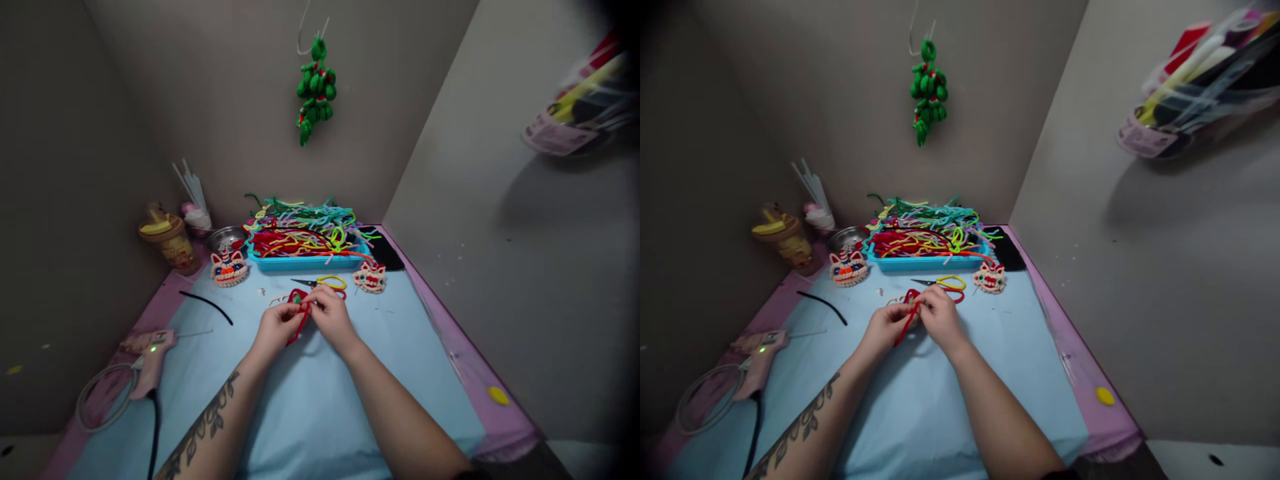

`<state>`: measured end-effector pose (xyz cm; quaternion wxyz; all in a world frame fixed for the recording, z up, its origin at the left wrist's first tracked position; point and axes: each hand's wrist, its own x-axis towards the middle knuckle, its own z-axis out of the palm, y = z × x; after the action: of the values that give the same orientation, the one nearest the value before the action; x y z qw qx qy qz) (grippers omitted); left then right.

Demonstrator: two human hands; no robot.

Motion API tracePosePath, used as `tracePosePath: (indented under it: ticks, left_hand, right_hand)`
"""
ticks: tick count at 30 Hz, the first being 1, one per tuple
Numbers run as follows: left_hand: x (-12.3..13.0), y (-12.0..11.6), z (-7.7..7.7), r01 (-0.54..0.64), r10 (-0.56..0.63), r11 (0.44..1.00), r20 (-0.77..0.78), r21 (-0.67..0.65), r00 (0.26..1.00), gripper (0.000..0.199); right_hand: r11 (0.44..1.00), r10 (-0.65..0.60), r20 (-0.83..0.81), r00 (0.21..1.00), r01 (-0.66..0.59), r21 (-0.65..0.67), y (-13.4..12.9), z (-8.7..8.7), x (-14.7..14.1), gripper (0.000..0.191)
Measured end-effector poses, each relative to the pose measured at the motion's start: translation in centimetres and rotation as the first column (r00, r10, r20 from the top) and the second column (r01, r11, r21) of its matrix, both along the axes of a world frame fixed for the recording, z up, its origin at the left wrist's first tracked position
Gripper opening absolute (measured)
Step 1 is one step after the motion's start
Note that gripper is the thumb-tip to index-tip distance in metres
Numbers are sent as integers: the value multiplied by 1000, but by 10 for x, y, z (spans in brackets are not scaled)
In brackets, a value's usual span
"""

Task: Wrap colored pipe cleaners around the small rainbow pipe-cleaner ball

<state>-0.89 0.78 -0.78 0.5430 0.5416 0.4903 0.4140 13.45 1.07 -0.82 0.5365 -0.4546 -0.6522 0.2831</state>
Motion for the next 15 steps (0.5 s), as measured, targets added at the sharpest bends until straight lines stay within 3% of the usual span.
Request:
tracePosePath:
  ticks: [15]
  left_hand:
    - [0, 0, -8, 23, -23, 1000, -34, 5, 999, 27]
  right_hand:
    - [991, -105, -96, 990, 96, -88, 9, -2, 3, 14]
